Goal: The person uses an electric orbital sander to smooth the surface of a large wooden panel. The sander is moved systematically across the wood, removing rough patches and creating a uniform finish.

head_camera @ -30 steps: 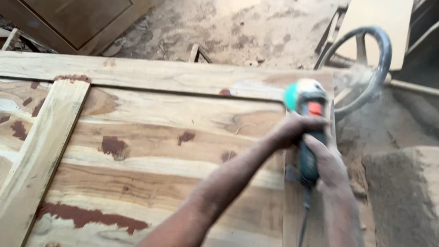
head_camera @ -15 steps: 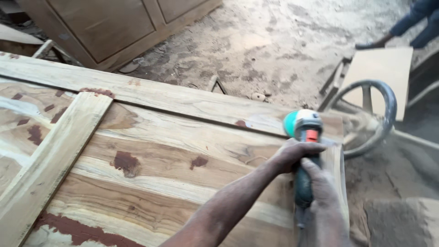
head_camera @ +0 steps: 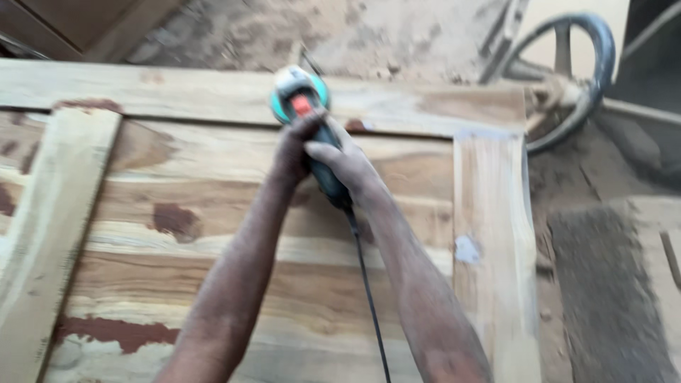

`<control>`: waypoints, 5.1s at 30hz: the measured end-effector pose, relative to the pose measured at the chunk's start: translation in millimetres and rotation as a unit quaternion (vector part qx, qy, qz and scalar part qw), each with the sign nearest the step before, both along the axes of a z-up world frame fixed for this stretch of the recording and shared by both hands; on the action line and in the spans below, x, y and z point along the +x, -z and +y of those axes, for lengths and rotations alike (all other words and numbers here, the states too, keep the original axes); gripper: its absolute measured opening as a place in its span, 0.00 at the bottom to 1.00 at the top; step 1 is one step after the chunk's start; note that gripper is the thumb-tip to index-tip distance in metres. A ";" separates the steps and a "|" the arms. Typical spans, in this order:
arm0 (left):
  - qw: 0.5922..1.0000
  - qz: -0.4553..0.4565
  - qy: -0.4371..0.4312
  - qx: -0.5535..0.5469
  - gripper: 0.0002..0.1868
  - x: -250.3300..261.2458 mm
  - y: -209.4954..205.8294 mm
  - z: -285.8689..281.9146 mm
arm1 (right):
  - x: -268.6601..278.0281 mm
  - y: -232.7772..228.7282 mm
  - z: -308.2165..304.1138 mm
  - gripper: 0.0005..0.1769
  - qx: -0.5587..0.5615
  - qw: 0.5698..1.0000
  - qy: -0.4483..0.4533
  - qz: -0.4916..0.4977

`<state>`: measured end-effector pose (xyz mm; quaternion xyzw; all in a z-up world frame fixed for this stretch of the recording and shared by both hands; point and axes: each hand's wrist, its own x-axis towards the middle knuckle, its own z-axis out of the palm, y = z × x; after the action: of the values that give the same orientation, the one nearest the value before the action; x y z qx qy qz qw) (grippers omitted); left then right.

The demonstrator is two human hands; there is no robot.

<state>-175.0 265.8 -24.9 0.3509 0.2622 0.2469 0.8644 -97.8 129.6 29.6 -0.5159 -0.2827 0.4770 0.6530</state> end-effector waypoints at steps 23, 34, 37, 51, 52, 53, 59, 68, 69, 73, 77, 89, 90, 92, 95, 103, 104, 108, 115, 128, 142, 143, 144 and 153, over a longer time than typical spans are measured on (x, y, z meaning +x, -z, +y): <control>0.897 -0.054 0.258 0.356 0.41 321.1 22.8 -255.2 | 174.7 -21.9 -248.2 0.34 -0.028 0.976 0.201 0.082; 0.960 0.083 0.157 0.215 0.45 212.3 -9.0 -150.9 | 129.9 -10.9 -158.5 0.36 -0.020 0.990 0.133 0.046; 0.966 0.092 0.137 0.199 0.43 167.9 -13.3 -107.6 | 98.1 -16.2 -117.3 0.36 -0.069 0.991 0.115 0.019; 0.998 -0.010 -0.024 0.057 0.24 -53.9 -28.9 37.1 | -51.2 -21.8 47.1 0.41 -0.080 0.996 -0.025 -0.003; 0.998 0.014 -0.026 0.058 0.23 -58.3 -34.3 30.4 | -54.5 -24.6 42.4 0.43 -0.084 0.996 -0.020 -0.012; 0.997 0.038 -0.027 0.059 0.23 -58.6 -38.4 20.9 | -55.0 -28.4 35.6 0.45 -0.089 0.996 -0.014 -0.021; 0.998 -0.024 0.048 0.039 0.26 -5.9 -39.1 -73.9 | -30.8 -48.4 -65.9 0.47 -0.152 0.986 0.063 -0.008; 0.974 0.086 0.186 0.099 0.32 91.2 -40.8 -207.6 | 18.7 -54.7 -199.5 0.40 -0.165 0.969 0.184 0.003; 0.970 0.093 0.204 0.089 0.33 100.8 -41.6 -216.4 | 24.0 -57.3 -209.2 0.40 -0.175 0.964 0.198 -0.002; 0.965 0.074 0.212 0.136 0.35 125.2 -41.0 -235.5 | 35.6 -57.6 -229.9 0.41 -0.106 0.974 0.200 0.019; 0.973 0.082 0.186 0.110 0.33 114.3 -32.7 -219.5 | 32.8 -49.1 -214.2 0.38 -0.157 0.966 0.203 0.025; 0.999 0.016 -0.009 0.043 0.16 -42.7 -44.2 -86.6 | -37.5 -36.0 -74.5 0.52 -0.129 0.991 0.010 0.015; 0.998 0.022 -0.010 0.055 0.16 -42.8 -49.1 -86.7 | -35.9 -40.5 -73.8 0.52 -0.129 0.991 0.003 0.027; 0.999 -0.001 0.014 0.044 0.18 -21.7 -51.1 -95.5 | -25.3 -48.7 -84.7 0.52 -0.151 0.988 0.035 0.011; 0.998 -0.012 0.047 0.038 0.20 25.8 -41.0 -121.0 | 4.5 -49.9 -119.3 0.50 -0.120 0.990 0.076 -0.014; 0.971 0.023 0.215 0.099 0.36 183.7 -24.3 -212.1 | 103.9 -39.6 -216.9 0.44 -0.136 0.967 0.215 -0.005; 0.966 0.029 0.226 0.124 0.38 199.4 -23.4 -220.1 | 116.0 -38.4 -225.1 0.44 -0.103 0.970 0.222 -0.003; 0.949 0.038 0.268 0.159 0.45 252.9 -25.1 -250.8 | 150.2 -40.6 -249.7 0.42 -0.064 0.967 0.247 0.006; 0.937 0.062 0.286 0.190 0.42 215.1 -28.8 -294.0 | 108.2 -57.5 -285.5 0.41 -0.188 0.946 0.264 -0.015; 0.961 -0.033 0.238 0.139 0.32 199.0 -12.4 -286.1 | 99.5 -27.8 -285.4 0.37 0.005 0.977 0.207 0.051; 0.947 0.026 0.307 0.090 0.29 18.4 -39.2 -374.9 | -77.9 -52.2 -377.1 0.41 -0.127 0.949 0.276 0.086; 0.945 0.055 0.299 0.121 0.30 -5.9 -43.8 -385.6 | -102.2 -53.5 -388.5 0.40 -0.155 0.939 0.289 0.104; 0.940 0.084 0.293 0.151 0.30 -31.2 -47.2 -397.4 | -127.4 -53.8 -399.8 0.41 -0.184 0.927 0.307 0.109; 0.916 0.109 0.369 0.118 0.35 -181.3 -69.6 -461.6 | -290.6 -62.6 -457.5 0.39 -0.202 0.890 0.379 0.151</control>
<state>-356.3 -195.8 44.7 0.5471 0.1761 -0.1000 0.8122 -388.4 -328.0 92.3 -0.6263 0.1387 0.3125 0.7006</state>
